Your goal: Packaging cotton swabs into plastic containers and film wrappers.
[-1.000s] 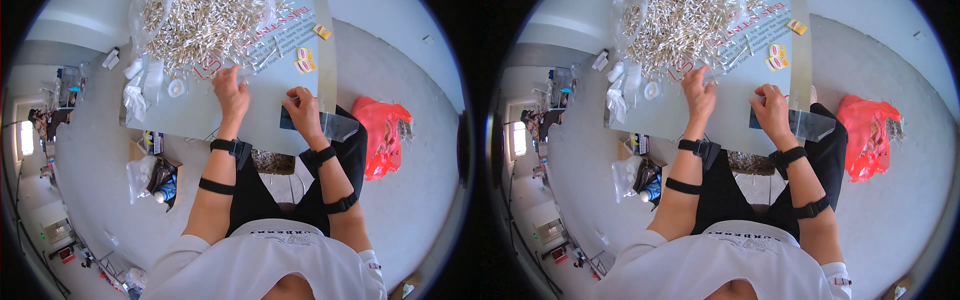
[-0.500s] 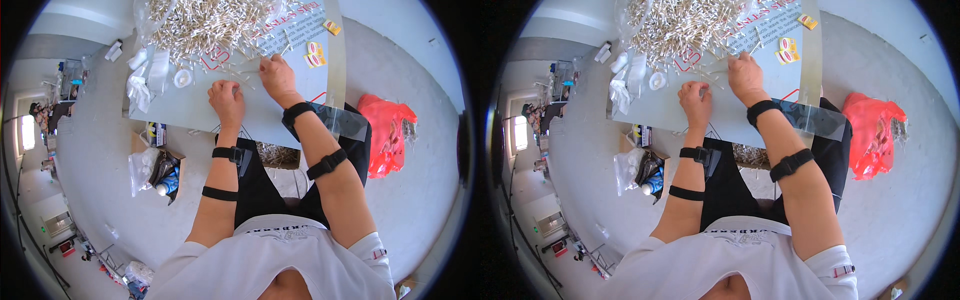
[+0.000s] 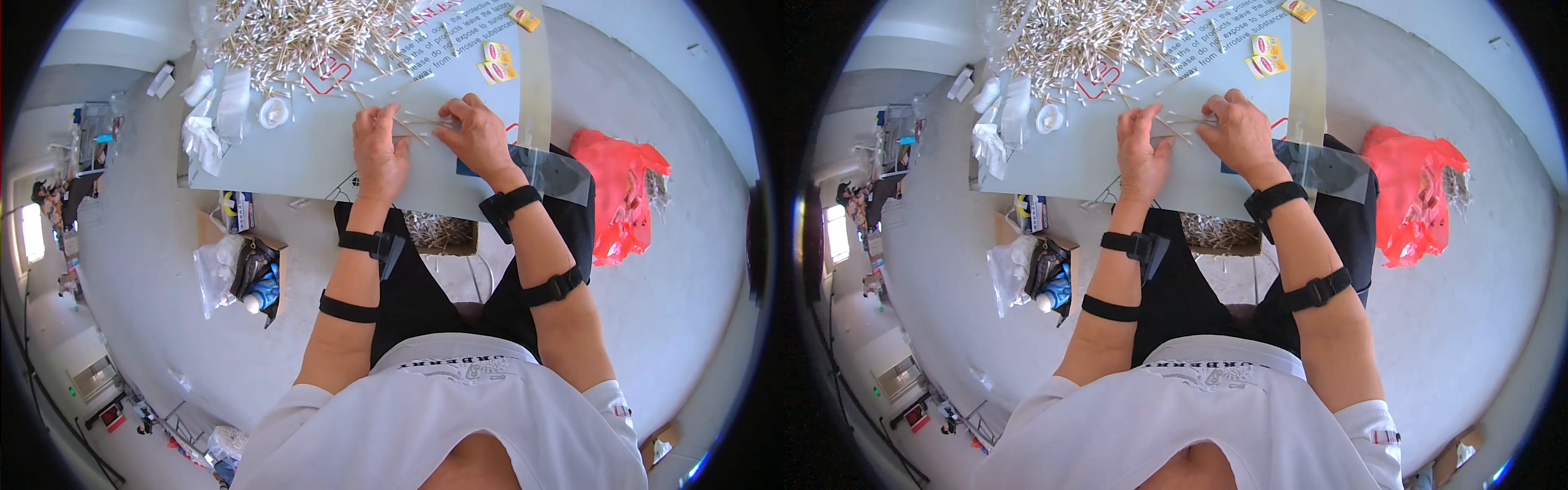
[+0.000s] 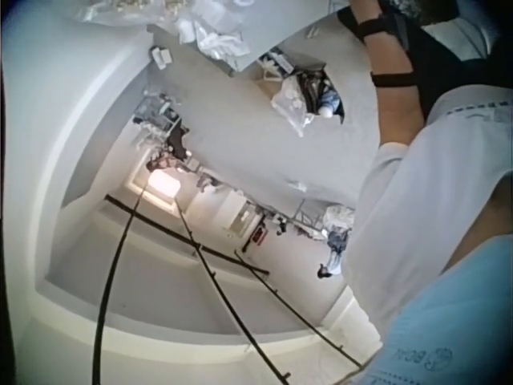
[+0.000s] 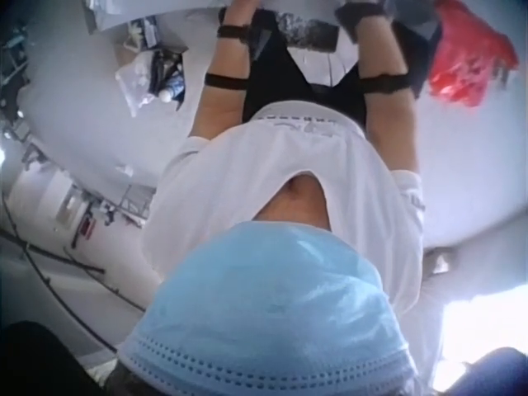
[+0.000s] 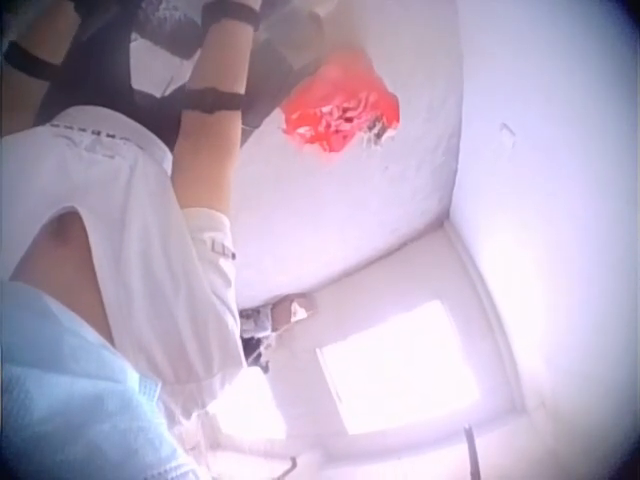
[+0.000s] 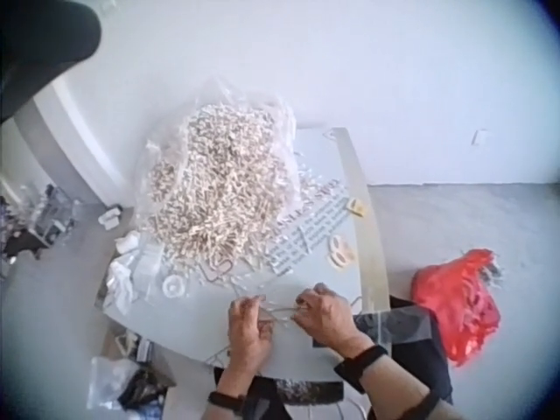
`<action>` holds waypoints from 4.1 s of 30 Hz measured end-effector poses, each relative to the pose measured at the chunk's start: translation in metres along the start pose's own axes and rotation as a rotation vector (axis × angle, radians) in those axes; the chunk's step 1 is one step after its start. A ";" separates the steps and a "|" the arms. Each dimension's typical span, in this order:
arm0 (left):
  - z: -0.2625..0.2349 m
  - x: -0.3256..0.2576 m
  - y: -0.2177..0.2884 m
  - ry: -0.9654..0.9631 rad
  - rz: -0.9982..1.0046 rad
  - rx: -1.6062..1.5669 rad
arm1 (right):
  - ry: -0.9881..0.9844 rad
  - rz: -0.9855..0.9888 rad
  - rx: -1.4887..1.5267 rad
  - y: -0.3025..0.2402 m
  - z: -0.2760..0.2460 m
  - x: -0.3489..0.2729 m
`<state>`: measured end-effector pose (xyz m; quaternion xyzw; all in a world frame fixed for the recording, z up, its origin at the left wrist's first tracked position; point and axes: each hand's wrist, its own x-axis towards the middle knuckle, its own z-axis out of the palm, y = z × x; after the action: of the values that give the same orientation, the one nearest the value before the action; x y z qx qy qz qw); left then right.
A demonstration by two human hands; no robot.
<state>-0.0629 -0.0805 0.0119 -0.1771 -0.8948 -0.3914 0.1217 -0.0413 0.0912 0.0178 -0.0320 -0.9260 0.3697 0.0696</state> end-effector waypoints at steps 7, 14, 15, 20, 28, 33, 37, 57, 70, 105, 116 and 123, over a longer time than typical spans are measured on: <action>-0.010 0.006 -0.003 -0.167 0.055 0.128 | 0.155 -0.092 -0.109 -0.013 0.010 -0.011; -0.003 -0.004 -0.002 -0.181 0.035 0.032 | 0.041 -0.021 0.039 0.007 0.008 -0.005; -0.002 -0.005 -0.003 -0.128 0.029 0.003 | 0.054 0.004 0.112 0.009 0.008 -0.005; 0.000 -0.009 -0.004 0.031 -0.007 0.039 | 0.107 0.056 0.154 0.011 0.004 -0.010; 0.007 -0.008 0.007 -0.115 0.036 0.061 | 0.062 -0.037 -0.091 0.009 0.003 0.003; 0.005 -0.005 0.015 -0.057 0.077 0.055 | 0.026 0.043 0.037 0.012 -0.001 0.002; 0.004 -0.008 0.010 -0.131 0.101 0.074 | 0.029 0.038 0.027 0.011 -0.002 -0.003; 0.017 0.011 0.002 -0.100 0.149 0.108 | 0.011 -0.075 0.143 -0.002 -0.018 -0.032; -0.023 0.063 -0.058 0.037 0.079 0.306 | 0.048 0.056 0.141 -0.002 -0.005 -0.031; 0.011 0.062 -0.022 -0.194 -0.005 0.194 | 0.111 0.015 0.097 0.001 -0.004 -0.031; 0.023 0.052 -0.009 -0.164 0.040 0.214 | 0.244 -0.040 -0.037 0.008 0.015 0.049; 0.018 0.043 -0.011 -0.143 0.152 0.099 | 0.081 -0.143 -0.026 0.014 0.008 0.057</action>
<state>-0.1079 -0.0642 0.0077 -0.2656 -0.9034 -0.3227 0.0954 -0.0984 0.1021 0.0090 0.0186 -0.9270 0.3503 0.1329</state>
